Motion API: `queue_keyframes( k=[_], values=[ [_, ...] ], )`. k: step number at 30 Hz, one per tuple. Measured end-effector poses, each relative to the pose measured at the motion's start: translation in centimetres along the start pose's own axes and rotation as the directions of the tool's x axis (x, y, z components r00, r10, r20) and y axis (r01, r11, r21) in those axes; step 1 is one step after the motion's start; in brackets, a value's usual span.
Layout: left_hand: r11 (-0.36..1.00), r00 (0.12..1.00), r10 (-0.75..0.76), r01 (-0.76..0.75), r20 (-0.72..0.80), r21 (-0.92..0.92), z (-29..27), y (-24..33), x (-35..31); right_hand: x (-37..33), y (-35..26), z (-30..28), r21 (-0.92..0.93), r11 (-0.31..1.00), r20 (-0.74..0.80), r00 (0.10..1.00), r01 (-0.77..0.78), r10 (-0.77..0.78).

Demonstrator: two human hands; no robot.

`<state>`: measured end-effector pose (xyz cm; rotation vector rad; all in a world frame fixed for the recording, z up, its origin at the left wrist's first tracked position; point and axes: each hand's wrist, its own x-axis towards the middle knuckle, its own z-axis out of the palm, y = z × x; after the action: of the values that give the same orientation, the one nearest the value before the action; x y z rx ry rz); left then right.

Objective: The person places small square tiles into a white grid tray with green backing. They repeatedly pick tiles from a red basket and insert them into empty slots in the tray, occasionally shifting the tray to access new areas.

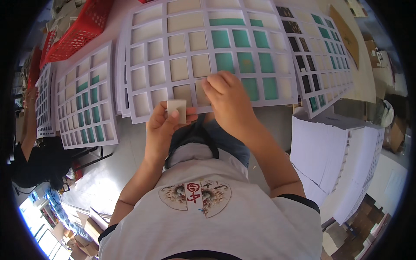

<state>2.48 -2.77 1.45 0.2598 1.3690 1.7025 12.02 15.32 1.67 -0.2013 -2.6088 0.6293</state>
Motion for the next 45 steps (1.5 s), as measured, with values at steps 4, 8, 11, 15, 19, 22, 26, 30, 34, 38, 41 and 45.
queue_keyframes(
  k=[4,8,11,15,19,22,26,30,34,38,41,45],
  values=[
    [1.000,1.000,-0.016,0.016,0.011,-0.017,0.0,0.1,0.1,-0.9,-0.2,-0.8,-0.062,0.994,0.069,0.994,0.089,-0.085],
    [0.993,0.989,-0.116,0.119,0.088,-0.025,0.1,0.7,-0.1,-1.1,-0.1,-1.6,0.262,0.962,0.006,0.997,0.069,-0.073],
    [1.000,0.974,-0.010,0.014,0.225,-0.017,1.0,0.1,-0.2,-2.0,-2.2,-2.1,0.597,0.770,0.085,0.973,-0.223,0.216],
    [0.973,0.976,0.039,-0.087,0.216,0.215,2.7,1.3,0.4,-2.5,0.2,-2.8,0.670,0.676,-0.035,0.897,-0.307,0.441],
    [0.942,0.966,0.171,-0.218,0.193,0.254,2.2,4.2,3.8,-1.5,3.9,-5.7,0.471,0.764,0.065,0.881,-0.442,0.469],
    [0.847,0.920,0.344,-0.390,0.186,0.362,1.9,8.3,7.8,-2.5,5.8,-3.0,0.326,0.919,0.009,0.973,-0.222,0.231],
    [0.610,0.785,0.589,-0.586,0.190,0.534,1.1,13.4,17.3,-2.9,4.4,-3.1,0.285,0.923,0.006,0.964,-0.257,0.267],
    [0.323,0.649,0.709,-0.648,0.277,0.690,1.7,20.0,27.9,-3.7,2.5,-4.8,-0.096,0.990,0.076,0.990,-0.107,0.115],
    [0.176,0.656,0.731,-0.451,0.190,0.875,-1.7,24.3,39.0,-4.9,2.4,-3.9,-0.170,0.981,0.100,0.989,-0.093,0.111],
    [0.125,0.596,0.803,-0.191,0.014,0.974,-3.1,26.9,45.9,-4.2,2.6,-2.8,-0.187,0.976,0.040,0.992,-0.111,0.120],
    [-0.090,0.752,0.653,-0.042,0.091,0.995,-6.2,27.9,50.6,-3.3,2.9,-2.3,-0.186,0.979,0.057,0.994,-0.086,0.098],
    [-0.302,0.888,0.455,0.086,0.064,0.949,-4.5,27.8,50.4,-3.1,3.0,-2.4,-0.154,0.983,0.056,0.993,-0.097,0.107]
  ],
)
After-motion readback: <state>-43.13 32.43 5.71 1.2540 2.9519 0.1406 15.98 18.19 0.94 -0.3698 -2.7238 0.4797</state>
